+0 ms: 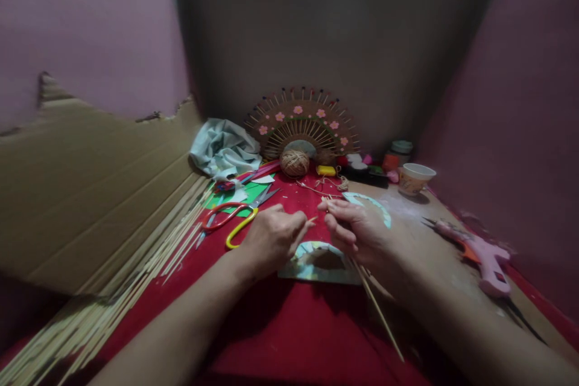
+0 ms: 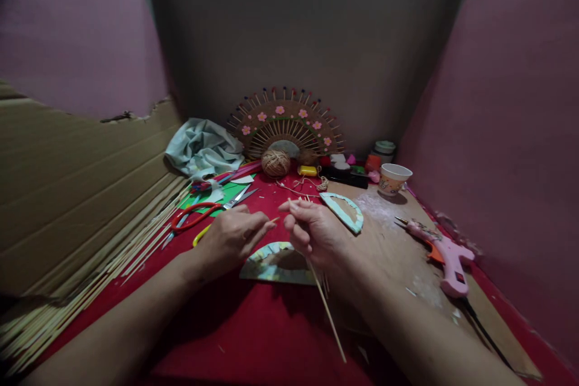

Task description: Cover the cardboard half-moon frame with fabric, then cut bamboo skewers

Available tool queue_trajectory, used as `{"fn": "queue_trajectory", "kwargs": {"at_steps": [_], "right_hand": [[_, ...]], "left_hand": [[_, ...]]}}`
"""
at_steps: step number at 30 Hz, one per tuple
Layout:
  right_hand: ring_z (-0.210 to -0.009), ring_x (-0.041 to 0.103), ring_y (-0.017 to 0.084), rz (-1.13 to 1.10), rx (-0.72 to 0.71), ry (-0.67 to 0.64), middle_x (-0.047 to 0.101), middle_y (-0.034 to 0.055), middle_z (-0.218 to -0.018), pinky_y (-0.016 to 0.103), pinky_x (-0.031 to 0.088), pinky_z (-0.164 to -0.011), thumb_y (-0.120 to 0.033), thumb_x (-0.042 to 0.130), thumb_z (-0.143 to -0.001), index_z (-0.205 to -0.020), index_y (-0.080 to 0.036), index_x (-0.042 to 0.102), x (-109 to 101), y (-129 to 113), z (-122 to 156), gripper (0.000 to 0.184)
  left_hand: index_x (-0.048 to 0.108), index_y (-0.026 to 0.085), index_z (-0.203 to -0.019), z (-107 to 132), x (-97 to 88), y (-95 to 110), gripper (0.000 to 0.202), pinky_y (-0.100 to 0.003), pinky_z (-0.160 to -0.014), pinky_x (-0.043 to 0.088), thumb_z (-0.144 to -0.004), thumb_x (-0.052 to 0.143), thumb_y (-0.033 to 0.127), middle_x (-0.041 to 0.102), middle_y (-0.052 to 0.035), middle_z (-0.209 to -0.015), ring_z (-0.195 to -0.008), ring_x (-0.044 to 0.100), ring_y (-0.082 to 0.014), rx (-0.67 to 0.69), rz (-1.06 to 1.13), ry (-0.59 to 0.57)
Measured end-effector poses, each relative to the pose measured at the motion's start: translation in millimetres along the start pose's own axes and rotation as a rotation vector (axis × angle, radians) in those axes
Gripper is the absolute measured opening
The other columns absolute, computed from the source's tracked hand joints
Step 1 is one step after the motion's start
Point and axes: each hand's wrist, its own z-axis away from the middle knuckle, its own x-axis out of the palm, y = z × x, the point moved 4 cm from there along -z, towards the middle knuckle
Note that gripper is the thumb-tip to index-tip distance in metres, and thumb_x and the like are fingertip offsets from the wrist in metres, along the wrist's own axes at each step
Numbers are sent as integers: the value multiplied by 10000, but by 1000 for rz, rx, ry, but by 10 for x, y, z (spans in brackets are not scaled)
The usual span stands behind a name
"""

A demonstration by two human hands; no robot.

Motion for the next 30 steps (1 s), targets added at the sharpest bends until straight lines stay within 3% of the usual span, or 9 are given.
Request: {"fn": "queue_trajectory", "kwargs": {"at_steps": [3,7,10,14,17,20,24,27,30], "right_hand": [[-279,340,38,-17,-74,167,522,-43,-459,151,253,-283,-143,532,-752,-752,-135,568,-178,-143,-50,37],[-348,461,68,94,-169,336,571,-10,-500,165,334,-342,-161,512,-764,-777,-134,574,-398,-320,-63,69],[-356,449,59,227,-284,375,587,13,-497,151,306,-341,-146,529,-745,-758,-115,583,-490,-415,-67,64],[-323,396,50,296,-273,377,588,12,-495,156,257,-313,-149,557,-714,-770,-118,583,-532,-411,-87,70],[-313,393,45,279,-236,353,584,6,-491,151,255,-309,-151,575,-701,-785,-121,579,-533,-386,-93,89],[-304,392,39,261,-212,345,574,0,-478,141,263,-306,-145,589,-704,-783,-117,580,-564,-372,-99,85],[-298,392,46,263,-213,355,575,-5,-481,150,279,-292,-163,605,-706,-790,-126,583,-628,-354,-120,95],[-307,392,45,280,-201,354,572,-1,-484,147,283,-286,-147,595,-706,-774,-125,588,-622,-330,-119,72],[-318,396,43,286,-185,375,561,1,-485,143,292,-282,-121,566,-719,-763,-121,599,-594,-314,-95,55]], "left_hand": [[586,153,-725,5,-9,-19,316,-231,-549,345,-913,394,319,575,-12,-575,-521,476,-110,-39,242,-176],[580,159,-932,28,-59,-63,216,-193,-554,398,-899,426,307,613,-3,-656,-553,526,-90,-231,689,-473],[599,137,-883,33,-114,-38,199,-188,-563,420,-868,481,297,602,-4,-645,-573,532,-92,-281,935,-619],[653,126,-756,23,-181,-30,154,-194,-607,418,-772,619,276,616,-21,-701,-666,544,-113,-194,1033,-720],[652,127,-754,101,-221,-47,158,-184,-521,401,-735,656,284,584,-4,-634,-575,519,-99,-273,1164,-809],[651,147,-880,318,-328,-14,214,-176,-455,390,-713,682,278,559,18,-590,-492,502,-90,-364,1247,-864],[679,162,-918,777,-565,102,200,-190,-498,434,-771,629,289,631,-35,-650,-548,566,-121,-317,1151,-984],[696,164,-807,1018,-759,55,149,-203,-624,457,-807,575,251,663,-53,-720,-670,600,-141,-346,997,-894],[634,158,-708,1117,-920,-129,161,-185,-589,429,-813,547,244,604,-10,-646,-612,541,-108,-552,859,-694]]}}
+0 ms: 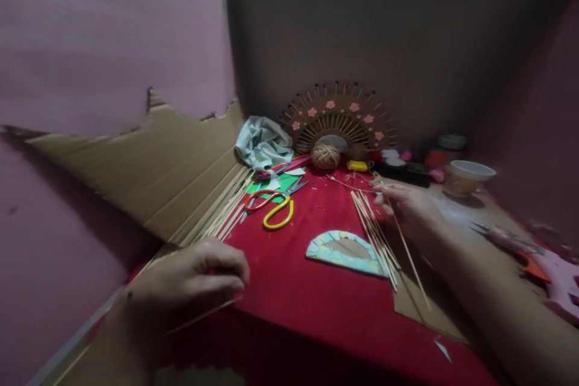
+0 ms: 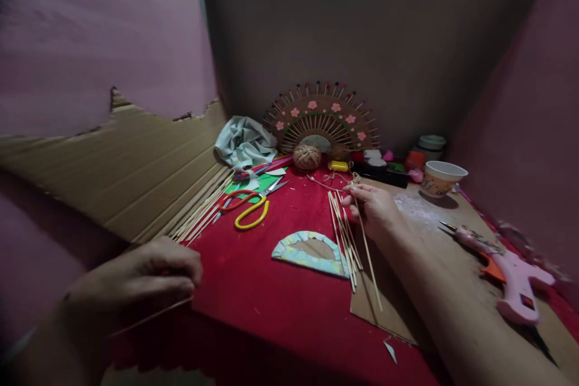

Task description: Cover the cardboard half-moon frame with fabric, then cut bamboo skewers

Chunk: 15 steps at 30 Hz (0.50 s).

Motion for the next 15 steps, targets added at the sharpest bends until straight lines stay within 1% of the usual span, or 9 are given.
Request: {"fn": "queue_trajectory", "kwargs": {"at_steps": [1,4,5,7,8,10,12,13,15], "right_hand": [[-316,396,43,1,2,6,557,-1,-484,143,294,-281,-120,564,-723,-764,-121,603,2,0,9,57],[-304,391,42,-5,-7,-6,555,-3,-483,146,293,-278,-133,579,-720,-764,-121,607,-6,8,5,53],[-305,394,43,-6,-13,-15,561,1,-487,147,297,-281,-139,589,-715,-761,-122,608,-13,15,-6,53],[-308,399,45,-7,-28,-33,568,7,-491,151,306,-286,-151,612,-700,-748,-125,608,-31,29,-33,54],[-311,401,46,-7,-32,-35,571,9,-494,153,311,-287,-154,621,-694,-741,-127,609,-40,35,-46,55],[-312,400,48,-2,-22,-26,572,7,-497,157,316,-286,-151,627,-689,-739,-131,613,-55,49,-65,55],[-310,399,48,7,3,-12,570,4,-495,157,315,-285,-143,623,-688,-744,-133,616,-59,58,-70,58],[-308,400,48,12,11,-8,569,4,-493,156,313,-285,-142,621,-687,-745,-133,616,-57,58,-68,59],[-307,404,49,14,13,-12,569,9,-492,158,316,-288,-142,615,-687,-737,-130,617,-47,52,-60,51]], "left_hand": [[604,153,-702,26,-45,-21,182,-175,-535,409,-823,532,268,574,1,-616,-560,505,-94,-42,39,25],[556,150,-748,16,-148,-40,233,-162,-438,346,-844,493,353,497,24,-576,-474,416,-68,-111,125,1],[555,153,-765,-14,-207,-45,240,-163,-437,342,-842,489,370,484,28,-574,-474,411,-69,-119,101,32],[571,163,-793,-99,-377,-95,234,-175,-462,361,-832,478,374,499,23,-584,-498,446,-86,-166,-32,182],[581,167,-802,-142,-475,-149,225,-187,-480,377,-822,471,362,529,13,-599,-515,478,-100,-222,-135,276],[608,170,-801,-198,-681,-299,204,-221,-535,411,-790,459,309,604,-28,-654,-579,557,-146,-413,-408,499],[638,170,-793,-214,-815,-462,214,-264,-607,436,-752,460,280,668,-94,-777,-721,621,-218,-635,-663,634],[652,174,-803,-220,-837,-543,233,-281,-626,442,-743,461,293,682,-120,-837,-783,632,-251,-723,-732,638],[674,179,-826,-230,-821,-676,273,-308,-625,449,-731,467,330,688,-157,-909,-848,636,-302,-836,-774,590]]}}
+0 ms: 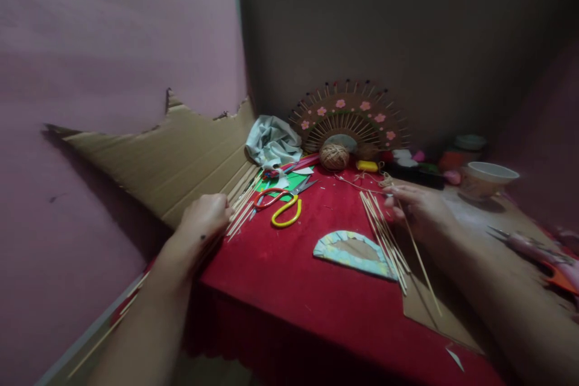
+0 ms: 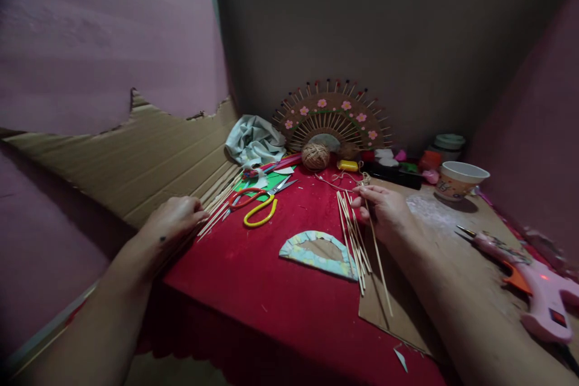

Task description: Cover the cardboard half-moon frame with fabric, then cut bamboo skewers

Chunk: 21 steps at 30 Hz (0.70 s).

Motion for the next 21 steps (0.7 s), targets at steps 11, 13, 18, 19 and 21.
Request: {"fn": "queue_trajectory", "kwargs": {"at_steps": [11,13,18,19,21], "right_hand": [[-315,393,43,-22,-7,17,564,7,-499,156,303,-292,-127,607,-698,-724,-128,611,21,-25,39,26],[-313,390,41,-38,-4,13,565,1,-504,152,295,-289,-136,593,-717,-751,-133,609,30,-43,51,38],[-322,419,54,-114,-24,-11,561,-6,-501,160,285,-292,-141,590,-717,-766,-135,599,40,-130,54,51],[-336,442,57,-129,-54,-12,570,1,-511,161,298,-304,-140,592,-717,-761,-133,599,38,-171,59,45],[-384,504,75,-159,-151,-9,597,14,-546,168,339,-335,-146,589,-729,-766,-139,596,42,-296,95,37]], "left_hand": [[688,104,-804,127,-30,112,302,-374,-578,448,-721,409,184,672,-254,-912,-808,642,-371,-20,-55,-53],[672,121,-735,231,-117,92,270,-375,-570,439,-727,412,190,675,-236,-863,-781,640,-366,-13,-77,-27],[566,194,-582,599,-321,-96,221,-326,-487,377,-751,454,282,645,-112,-667,-596,600,-283,-12,-102,53],[539,199,-561,660,-371,-127,234,-311,-466,355,-757,457,296,625,-88,-622,-548,577,-259,-8,-94,97],[515,201,-558,746,-496,-121,231,-290,-447,327,-762,465,298,588,-48,-561,-483,534,-217,19,-44,224]]}}
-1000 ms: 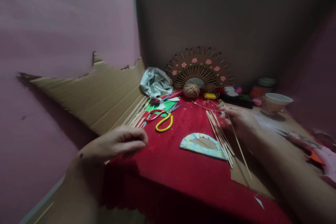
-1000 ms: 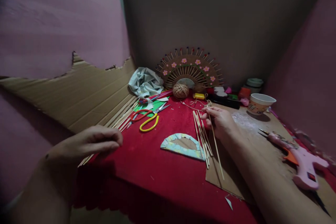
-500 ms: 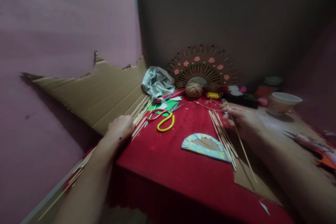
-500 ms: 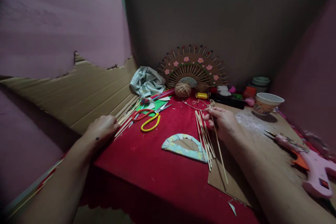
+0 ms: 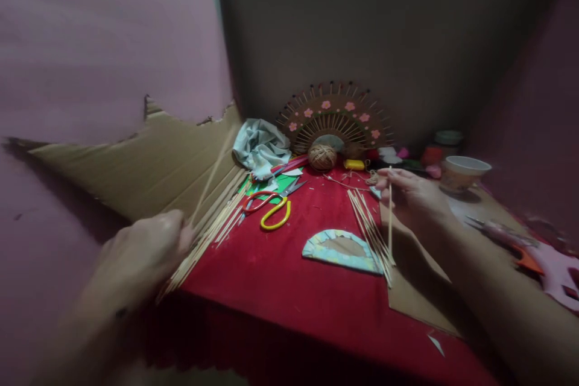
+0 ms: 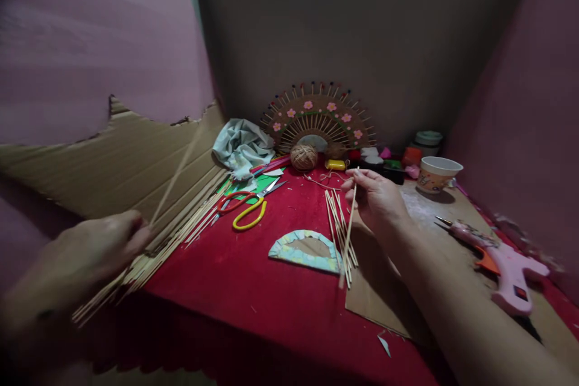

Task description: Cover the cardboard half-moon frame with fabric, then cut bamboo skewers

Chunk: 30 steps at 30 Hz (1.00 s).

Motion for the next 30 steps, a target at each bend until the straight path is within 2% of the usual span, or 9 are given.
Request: {"fn": "queue_trajectory", "kwargs": {"at_steps": [2,5,8,11,13,15,18,24,30], "right_hand": [[-442,558,103,-12,-136,-10,615,16,-581,189,388,-373,-173,580,-756,-787,-162,587,62,-180,56,34],[-480,579,104,54,-388,-16,619,1,-622,217,445,-444,-242,580,-793,-821,-194,578,227,-468,194,56],[-492,583,104,120,-544,-36,612,-7,-640,222,447,-449,-270,588,-795,-855,-210,583,418,-593,290,85],[-498,586,108,174,-552,-80,603,-13,-640,225,451,-441,-275,602,-779,-854,-207,593,539,-518,272,102],[-491,581,107,185,-532,-98,601,-14,-638,231,458,-443,-263,611,-767,-845,-194,601,555,-431,228,104],[-483,572,101,190,-504,-108,595,-18,-627,232,465,-455,-255,621,-757,-836,-186,609,539,-357,186,106],[-476,555,89,193,-483,-117,583,-28,-609,226,469,-464,-261,629,-752,-829,-181,619,508,-304,150,112],[-466,523,73,256,-600,-42,582,-39,-562,199,442,-466,-267,643,-754,-750,-173,632,482,-300,135,95],[-508,546,76,281,-647,-46,614,-34,-594,200,453,-498,-256,663,-739,-733,-180,667,472,-281,115,76]], "left_hand": [[538,203,-630,-6,-143,145,171,-278,-456,339,-765,476,287,583,-16,-559,-473,524,-184,66,146,119],[544,196,-786,-118,-279,679,91,-249,-481,392,-778,500,275,609,14,-604,-497,544,-132,316,590,160],[501,167,-831,-288,-249,1404,56,-207,-474,422,-781,486,189,584,19,-632,-501,546,-91,623,990,67],[497,159,-798,-447,-43,2006,51,-173,-434,412,-773,462,132,551,39,-573,-460,546,-76,771,1134,-91],[504,154,-755,-500,102,2258,67,-167,-438,414,-758,458,106,555,37,-560,-465,557,-76,829,1138,-169],[505,150,-723,-511,207,2392,78,-168,-443,416,-748,458,93,554,36,-547,-468,564,-79,861,1133,-220],[514,149,-747,-494,271,2452,75,-179,-451,427,-767,454,108,554,35,-546,-461,562,-84,880,1178,-254],[494,163,-783,-471,255,2454,72,-188,-480,440,-792,441,115,560,37,-592,-485,556,-81,887,1313,-185],[478,161,-739,-403,274,2474,100,-188,-516,426,-786,437,82,534,41,-578,-508,538,-81,936,1228,-161]]}}
